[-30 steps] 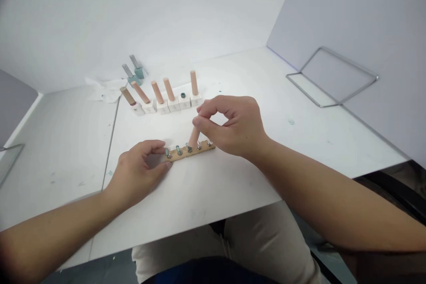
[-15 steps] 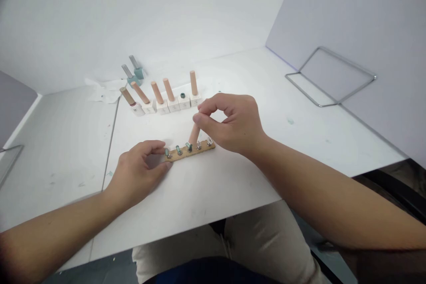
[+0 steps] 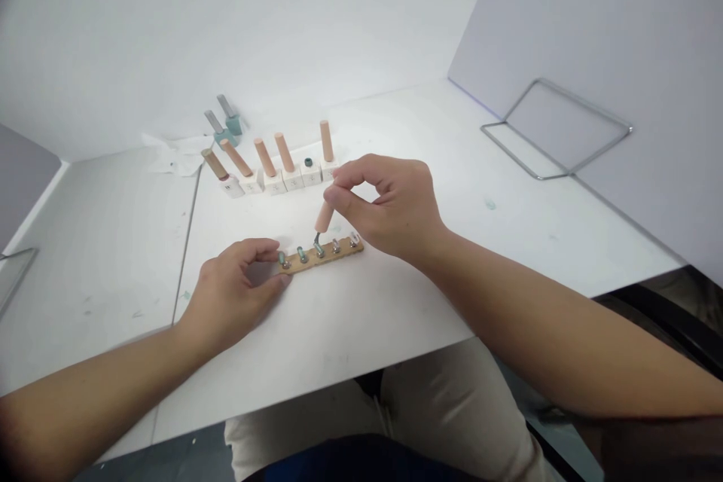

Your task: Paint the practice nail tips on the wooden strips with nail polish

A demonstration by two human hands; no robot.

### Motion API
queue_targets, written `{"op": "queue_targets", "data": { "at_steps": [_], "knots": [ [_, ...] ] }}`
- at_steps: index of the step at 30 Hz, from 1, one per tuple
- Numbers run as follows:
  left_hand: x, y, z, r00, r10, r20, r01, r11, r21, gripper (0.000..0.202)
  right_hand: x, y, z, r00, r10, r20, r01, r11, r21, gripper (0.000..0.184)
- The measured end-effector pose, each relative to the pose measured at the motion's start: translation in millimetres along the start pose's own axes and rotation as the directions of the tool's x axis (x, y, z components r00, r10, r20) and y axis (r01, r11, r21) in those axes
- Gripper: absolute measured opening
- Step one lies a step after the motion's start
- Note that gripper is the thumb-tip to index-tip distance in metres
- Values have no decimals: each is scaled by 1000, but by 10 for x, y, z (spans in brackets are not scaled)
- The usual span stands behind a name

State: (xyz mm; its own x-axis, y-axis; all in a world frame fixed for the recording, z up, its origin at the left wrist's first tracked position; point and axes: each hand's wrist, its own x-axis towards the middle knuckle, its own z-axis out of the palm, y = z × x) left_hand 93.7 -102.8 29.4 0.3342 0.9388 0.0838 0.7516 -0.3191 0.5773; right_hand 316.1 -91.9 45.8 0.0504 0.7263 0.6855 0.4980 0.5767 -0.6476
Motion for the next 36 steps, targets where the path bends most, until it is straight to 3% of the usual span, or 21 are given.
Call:
{"op": "queue_targets", "data": {
  "at_steps": [15,36],
  "knots": [
    [13,-25,7,1000,19,-14,-19,1000,5,28,-13,34,-31,997,-41,66,38,998,43,16],
    [-1,-29,7,1000,1,6,-1,1000,20,26,-39,34,-85,996,-70,54,66,996,64,15]
  ]
}}
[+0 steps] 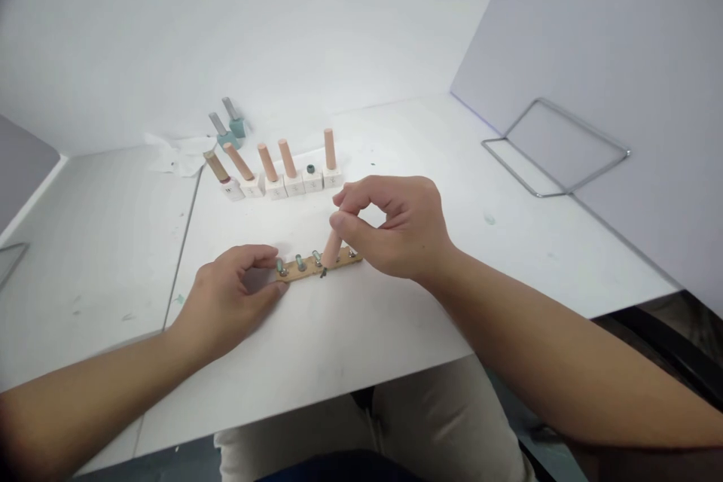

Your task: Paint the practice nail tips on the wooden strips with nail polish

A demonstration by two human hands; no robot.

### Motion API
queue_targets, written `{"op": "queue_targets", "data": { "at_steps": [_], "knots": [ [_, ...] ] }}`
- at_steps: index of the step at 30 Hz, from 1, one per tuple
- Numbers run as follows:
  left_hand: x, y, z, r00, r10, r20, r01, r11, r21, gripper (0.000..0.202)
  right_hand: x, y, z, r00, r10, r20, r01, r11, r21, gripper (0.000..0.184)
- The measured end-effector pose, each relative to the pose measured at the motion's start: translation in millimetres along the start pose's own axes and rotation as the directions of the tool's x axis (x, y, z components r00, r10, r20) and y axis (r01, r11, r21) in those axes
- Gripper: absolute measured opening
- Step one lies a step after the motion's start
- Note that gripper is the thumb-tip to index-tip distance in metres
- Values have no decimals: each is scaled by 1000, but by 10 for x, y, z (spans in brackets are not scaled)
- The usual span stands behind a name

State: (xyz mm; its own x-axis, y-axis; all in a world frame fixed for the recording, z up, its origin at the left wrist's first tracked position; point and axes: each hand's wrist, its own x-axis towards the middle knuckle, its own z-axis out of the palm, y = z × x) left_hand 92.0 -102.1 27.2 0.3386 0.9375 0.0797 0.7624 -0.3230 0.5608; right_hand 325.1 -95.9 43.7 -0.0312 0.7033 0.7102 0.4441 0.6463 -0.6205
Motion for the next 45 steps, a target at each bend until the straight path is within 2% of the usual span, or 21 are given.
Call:
{"op": "queue_targets", "data": {
  "at_steps": [7,12,17,22,26,32,36,41,45],
  "knots": [
    [10,-21,4,1000,-4,8,4,1000,-13,30,-11,-9,24,998,23,-50,-22,1000,12,17],
    [10,-28,21,1000,12,-1,-12,1000,-19,27,-17,38,79,997,69,-20,-69,998,5,11],
    [8,-29,29,1000,9,-20,-10,1000,-27,27,-32,84,89,989,139,-52,-141,989,-39,7],
    [20,-47,34,999,28,25,-27,999,-33,25,-43,94,84,983,177,-54,-180,983,-47,6],
    [23,-50,27,998,35,51,-33,999,-33,23,-55,87,89,966,253,-48,-254,967,-23,6],
    [14,-40,15,997,39,68,-34,996,-78,23,-69,138,39,927,365,-88,-357,930,91,2],
    [24,-43,14,996,62,65,-57,995,-87,21,-20,226,-27,870,487,-72,-475,869,139,7],
    [26,-51,12,994,80,70,-74,993,-88,21,48,280,-21,794,607,45,-602,771,207,12],
    [32,-47,9,991,113,77,-107,991,-76,20,53,261,32,744,650,158,-668,710,225,13]
  ]
}}
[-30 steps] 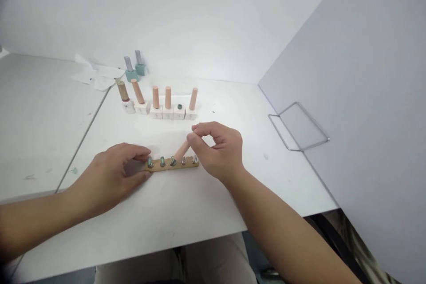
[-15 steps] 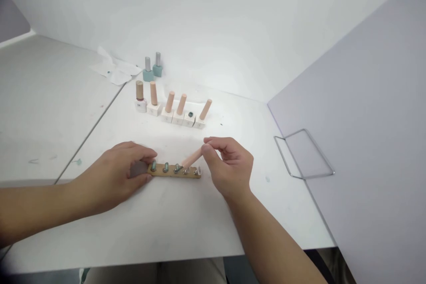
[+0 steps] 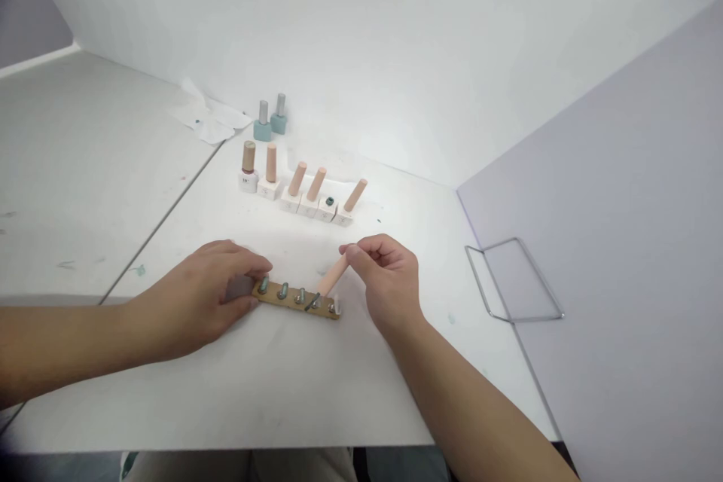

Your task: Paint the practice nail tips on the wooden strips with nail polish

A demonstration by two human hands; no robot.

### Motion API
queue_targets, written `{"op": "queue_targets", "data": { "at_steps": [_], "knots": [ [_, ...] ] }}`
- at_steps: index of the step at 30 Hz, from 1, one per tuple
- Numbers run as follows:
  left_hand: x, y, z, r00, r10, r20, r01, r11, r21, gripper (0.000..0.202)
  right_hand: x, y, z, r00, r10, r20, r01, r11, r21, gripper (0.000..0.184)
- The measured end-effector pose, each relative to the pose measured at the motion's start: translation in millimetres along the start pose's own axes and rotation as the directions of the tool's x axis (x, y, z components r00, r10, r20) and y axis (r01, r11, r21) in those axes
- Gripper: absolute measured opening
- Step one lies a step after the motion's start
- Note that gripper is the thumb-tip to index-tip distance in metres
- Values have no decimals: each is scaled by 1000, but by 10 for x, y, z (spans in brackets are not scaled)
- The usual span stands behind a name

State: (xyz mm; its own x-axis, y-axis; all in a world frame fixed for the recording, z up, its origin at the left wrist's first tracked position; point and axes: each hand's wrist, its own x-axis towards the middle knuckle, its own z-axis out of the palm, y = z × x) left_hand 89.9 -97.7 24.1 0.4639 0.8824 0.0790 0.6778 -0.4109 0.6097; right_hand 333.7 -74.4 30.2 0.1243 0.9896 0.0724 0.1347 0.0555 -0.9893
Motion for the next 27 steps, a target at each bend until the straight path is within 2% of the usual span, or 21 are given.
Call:
{"op": "queue_targets", "data": {
  "at_steps": [5,17,27],
  "knots": [
    [-4,4,-15,1000,22,-2,-22,1000,8,20,66,-6,54,997,14,80,-15,1000,10,12],
    [-7,24,-9,1000,12,-18,-12,1000,-8,20,258,118,160,983,80,163,-96,991,95,12],
    [-6,35,-24,1000,8,2,-8,1000,-2,20,280,176,168,982,80,174,-91,994,54,15]
  ]
}}
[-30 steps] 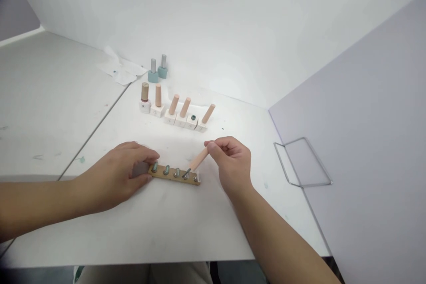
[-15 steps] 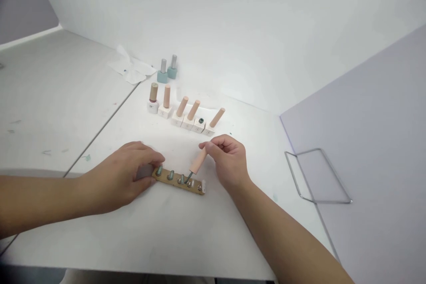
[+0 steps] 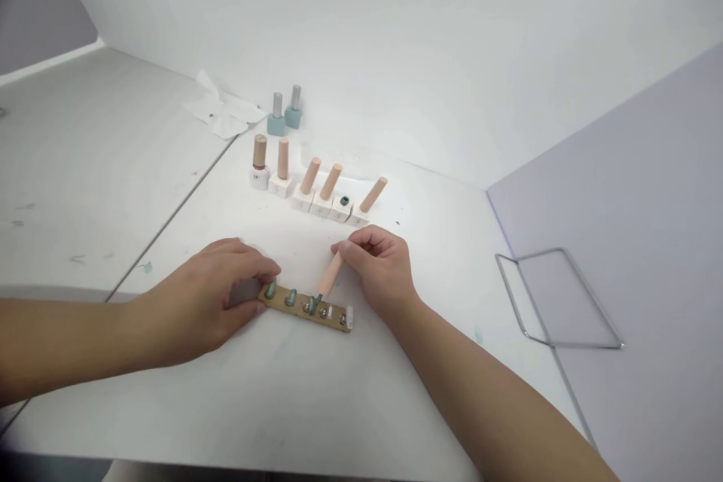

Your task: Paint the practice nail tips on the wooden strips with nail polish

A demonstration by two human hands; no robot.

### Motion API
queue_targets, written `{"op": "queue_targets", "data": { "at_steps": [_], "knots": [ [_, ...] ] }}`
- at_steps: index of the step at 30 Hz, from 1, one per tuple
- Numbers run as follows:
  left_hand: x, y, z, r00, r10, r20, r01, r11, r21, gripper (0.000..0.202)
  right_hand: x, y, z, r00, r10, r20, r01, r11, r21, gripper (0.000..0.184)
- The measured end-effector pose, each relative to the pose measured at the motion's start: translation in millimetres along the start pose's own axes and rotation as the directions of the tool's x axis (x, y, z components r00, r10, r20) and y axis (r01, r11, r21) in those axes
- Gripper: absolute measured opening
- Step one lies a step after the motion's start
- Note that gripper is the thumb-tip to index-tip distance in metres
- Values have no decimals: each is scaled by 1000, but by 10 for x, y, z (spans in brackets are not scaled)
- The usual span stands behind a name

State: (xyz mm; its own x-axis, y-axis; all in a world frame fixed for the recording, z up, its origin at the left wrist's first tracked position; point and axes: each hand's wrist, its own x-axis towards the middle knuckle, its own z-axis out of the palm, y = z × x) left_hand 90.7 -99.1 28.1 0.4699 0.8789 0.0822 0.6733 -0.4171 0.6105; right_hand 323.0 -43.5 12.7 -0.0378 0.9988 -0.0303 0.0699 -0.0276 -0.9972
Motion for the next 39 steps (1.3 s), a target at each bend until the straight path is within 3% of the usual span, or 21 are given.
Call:
{"op": "queue_targets", "data": {
  "at_steps": [19,27,39],
  "knots": [
    [2,15,-7,1000,-6,2,6,999,35,18,9,60,5,995,-57,-82,51,996,-76,20],
    [9,-8,16,1000,15,-14,-15,999,40,19,-4,-24,42,996,18,-83,-10,995,95,17],
    [1,6,-1,999,37,-10,-37,998,48,16,6,34,34,998,-26,-61,24,999,-31,17]
  ]
}}
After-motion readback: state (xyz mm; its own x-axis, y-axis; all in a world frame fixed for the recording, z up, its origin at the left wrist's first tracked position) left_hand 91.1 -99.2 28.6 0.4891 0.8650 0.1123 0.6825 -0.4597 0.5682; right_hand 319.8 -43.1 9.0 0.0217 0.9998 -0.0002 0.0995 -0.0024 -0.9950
